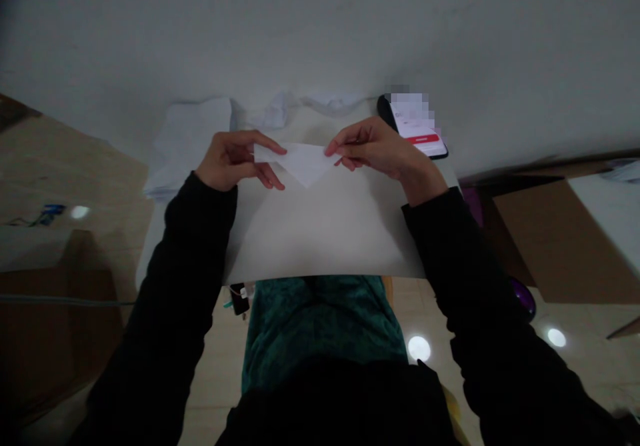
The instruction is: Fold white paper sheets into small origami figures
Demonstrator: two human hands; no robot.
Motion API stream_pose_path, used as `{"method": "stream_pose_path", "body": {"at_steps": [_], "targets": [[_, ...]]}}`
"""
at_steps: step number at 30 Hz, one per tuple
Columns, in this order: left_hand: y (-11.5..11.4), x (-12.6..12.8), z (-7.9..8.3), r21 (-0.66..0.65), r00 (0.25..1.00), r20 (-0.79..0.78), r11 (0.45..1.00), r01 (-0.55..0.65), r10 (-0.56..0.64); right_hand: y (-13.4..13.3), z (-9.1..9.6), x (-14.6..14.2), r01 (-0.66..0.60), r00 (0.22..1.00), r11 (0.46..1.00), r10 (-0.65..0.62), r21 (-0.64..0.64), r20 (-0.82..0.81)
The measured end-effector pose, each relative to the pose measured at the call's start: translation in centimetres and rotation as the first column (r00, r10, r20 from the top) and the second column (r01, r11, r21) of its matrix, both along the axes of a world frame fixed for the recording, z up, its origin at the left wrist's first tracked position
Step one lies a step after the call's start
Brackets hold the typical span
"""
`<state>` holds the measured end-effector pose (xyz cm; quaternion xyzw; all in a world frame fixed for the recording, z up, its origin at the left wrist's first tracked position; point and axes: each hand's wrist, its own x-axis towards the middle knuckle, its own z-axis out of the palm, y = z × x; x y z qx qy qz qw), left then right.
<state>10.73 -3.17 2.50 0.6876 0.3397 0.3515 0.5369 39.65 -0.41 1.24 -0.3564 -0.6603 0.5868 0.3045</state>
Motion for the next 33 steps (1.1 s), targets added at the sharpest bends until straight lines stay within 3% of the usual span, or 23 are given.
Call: {"method": "stream_pose_path", "body": {"at_steps": [4,7,14,20,26,33], "targets": [[-0.6,0.8,0.1,0.004,0.987,-0.069,0.989,-0.147,0.147,0.1,0.2,0.4,0.028,0.999,0.999,-0.028,-0.021,-0.023],[-0.7,1.0,0.0,0.005,0.977,-0.091,0.981,-0.192,0.192,0.0,0.2,0.5,0.024,1.000,0.998,-0.024,-0.062,-0.010],[-0.5,0.2,0.1,0.031,0.987,-0.111,0.993,-0.116,0.118,-0.2,0.6,0.7,-0.070,0.997,0.997,0.071,-0.009,0.038],[-0.6,0.4,0.4,0.058,0.992,-0.084,0.994,-0.094,0.098,-0.3,0.9,0.8,-0.019,0.999,0.999,0.021,-0.037,0.044],[-0.6,0.4,0.3,0.070,0.986,-0.114,0.991,-0.114,0.122,-0.5,1.3,0.8,-0.070,0.997,0.997,0.069,0.040,0.036],[-0.3,0.7,-0.3,0.107,0.981,-0.108,0.983,-0.150,0.162,-0.3,1.2,1.1,-0.043,0.998,0.997,0.040,0.068,0.041]]}}
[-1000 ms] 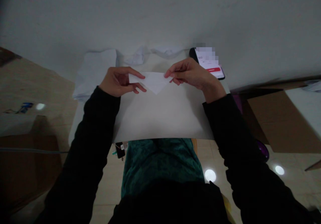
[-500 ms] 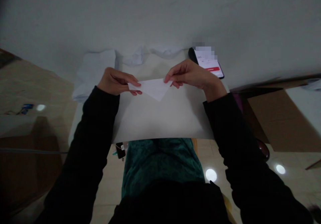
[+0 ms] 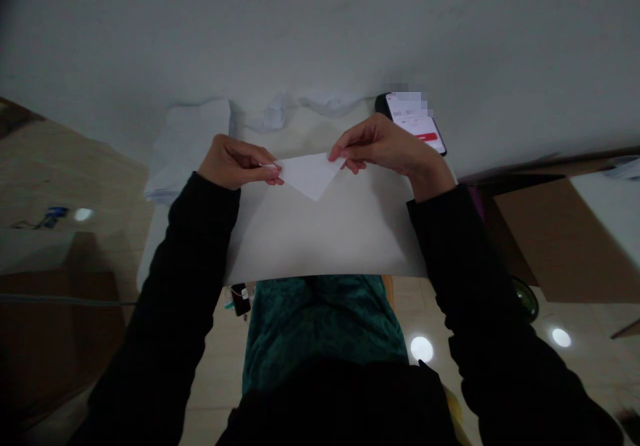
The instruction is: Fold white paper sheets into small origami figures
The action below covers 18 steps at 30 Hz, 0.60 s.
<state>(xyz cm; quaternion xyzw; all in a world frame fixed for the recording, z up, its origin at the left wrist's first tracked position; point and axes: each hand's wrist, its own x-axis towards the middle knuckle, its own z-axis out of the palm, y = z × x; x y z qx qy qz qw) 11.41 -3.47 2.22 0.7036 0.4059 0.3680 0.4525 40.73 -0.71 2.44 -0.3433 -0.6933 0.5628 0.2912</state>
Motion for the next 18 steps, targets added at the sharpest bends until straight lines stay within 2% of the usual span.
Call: {"method": "stream_pose_path", "body": {"at_steps": [6,11,15,18], "targets": [[0.3,0.4,-0.5,0.034,0.998,-0.006,0.998,-0.055,0.055,0.0,0.2,0.1,0.029,0.999,0.999,-0.029,-0.041,0.019],[0.4,0.8,-0.7,-0.067,0.998,0.019,0.996,0.067,-0.066,0.2,0.1,0.3,-0.075,0.995,0.997,0.075,0.000,0.067],[0.7,1.0,-1.5,-0.102,0.995,0.066,0.992,0.080,-0.074,0.4,-0.2,0.7,0.046,0.999,0.995,-0.043,-0.086,0.033],[0.8,1.2,-2.1,-0.086,0.995,0.098,0.996,0.027,-0.019,0.6,-0.3,0.9,0.027,1.000,0.995,-0.026,-0.094,0.012]]}}
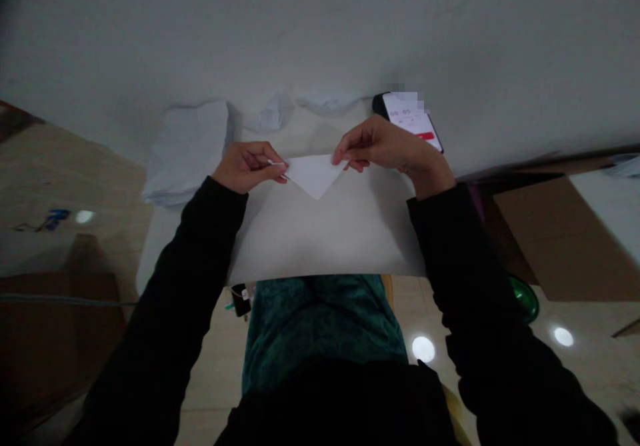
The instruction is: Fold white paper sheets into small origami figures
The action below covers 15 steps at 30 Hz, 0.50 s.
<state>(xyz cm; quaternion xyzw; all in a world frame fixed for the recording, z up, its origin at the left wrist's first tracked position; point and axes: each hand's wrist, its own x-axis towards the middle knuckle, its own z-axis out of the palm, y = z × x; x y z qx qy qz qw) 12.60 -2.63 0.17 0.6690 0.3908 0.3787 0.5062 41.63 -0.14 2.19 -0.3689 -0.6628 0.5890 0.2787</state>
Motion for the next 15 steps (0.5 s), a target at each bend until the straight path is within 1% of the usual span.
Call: {"method": "stream_pose_path", "body": {"at_steps": [2,3,5,7,8,10,12,15], "targets": [[-0.01,0.18,-0.17,0.002,0.998,0.004,0.998,-0.056,0.056,0.08,-0.06,0.09,-0.037,0.999,0.999,0.037,0.009,-0.003],[-0.04,0.25,-0.20,0.000,0.998,0.004,0.998,-0.068,0.068,0.13,-0.11,0.12,-0.036,0.999,0.999,0.036,0.010,0.003],[-0.10,0.34,-0.25,-0.001,0.998,0.016,0.998,-0.060,0.060,0.23,-0.26,0.15,0.012,0.999,1.000,-0.012,0.028,0.032],[-0.14,0.35,-0.30,-0.010,0.998,0.038,0.999,-0.042,0.042,0.33,-0.44,0.15,0.066,0.996,0.994,-0.071,0.089,0.054],[-0.16,0.33,-0.32,-0.021,0.998,0.043,0.999,-0.044,0.045,0.38,-0.50,0.12,0.073,0.995,0.990,-0.080,0.124,0.058],[-0.25,0.31,-0.27,-0.061,0.998,0.043,0.997,-0.048,0.050,0.42,-0.51,0.03,0.031,0.997,0.986,-0.042,0.162,0.064],[-0.45,0.38,-0.10,-0.082,0.997,0.041,0.995,-0.055,0.058,0.41,-0.35,-0.09,-0.045,0.996,0.987,0.032,0.151,0.085],[-0.85,0.61,0.26,-0.041,0.993,0.009,0.992,-0.118,0.118,0.32,0.05,-0.19,-0.104,0.990,0.986,0.090,0.127,0.109]]}}
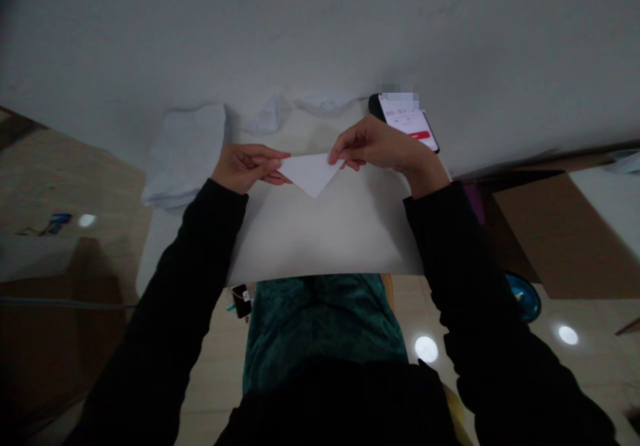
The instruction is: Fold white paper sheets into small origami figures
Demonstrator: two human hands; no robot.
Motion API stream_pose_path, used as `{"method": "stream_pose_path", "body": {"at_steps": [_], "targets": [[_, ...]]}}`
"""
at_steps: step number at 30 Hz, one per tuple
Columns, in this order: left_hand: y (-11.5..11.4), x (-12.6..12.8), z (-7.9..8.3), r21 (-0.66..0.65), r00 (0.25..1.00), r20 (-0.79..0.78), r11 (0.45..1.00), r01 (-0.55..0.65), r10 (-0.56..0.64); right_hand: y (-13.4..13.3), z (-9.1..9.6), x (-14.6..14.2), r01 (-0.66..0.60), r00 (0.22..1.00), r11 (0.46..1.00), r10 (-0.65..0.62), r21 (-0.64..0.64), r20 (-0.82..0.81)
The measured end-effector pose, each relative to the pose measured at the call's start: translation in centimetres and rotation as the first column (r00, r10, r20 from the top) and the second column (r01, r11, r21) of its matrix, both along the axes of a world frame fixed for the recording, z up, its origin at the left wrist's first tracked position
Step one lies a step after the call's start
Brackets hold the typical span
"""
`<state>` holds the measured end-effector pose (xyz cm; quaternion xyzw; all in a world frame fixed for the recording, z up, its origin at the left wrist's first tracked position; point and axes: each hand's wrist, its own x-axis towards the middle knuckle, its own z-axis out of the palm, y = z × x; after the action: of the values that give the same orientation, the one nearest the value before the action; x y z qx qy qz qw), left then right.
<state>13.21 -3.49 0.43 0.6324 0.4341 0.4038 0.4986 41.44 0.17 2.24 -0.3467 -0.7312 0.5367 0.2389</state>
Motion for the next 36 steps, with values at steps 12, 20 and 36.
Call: {"method": "stream_pose_path", "body": {"at_steps": [12,20,36], "targets": [[1.2,-0.5,-0.6,0.074,0.995,0.099,0.997,-0.032,0.024,-0.3,-0.8,-1.7,0.184,0.976,0.979,-0.172,0.084,-0.132],[1.0,-0.5,-0.8,0.112,0.998,0.065,0.994,0.002,-0.009,-0.5,-1.0,-2.3,0.318,0.927,0.943,-0.289,0.093,-0.239],[0.9,-0.8,-0.8,-0.017,0.985,0.020,0.985,0.173,-0.173,-0.1,-2.2,-3.4,0.438,0.846,0.898,-0.423,-0.029,-0.324]]}}
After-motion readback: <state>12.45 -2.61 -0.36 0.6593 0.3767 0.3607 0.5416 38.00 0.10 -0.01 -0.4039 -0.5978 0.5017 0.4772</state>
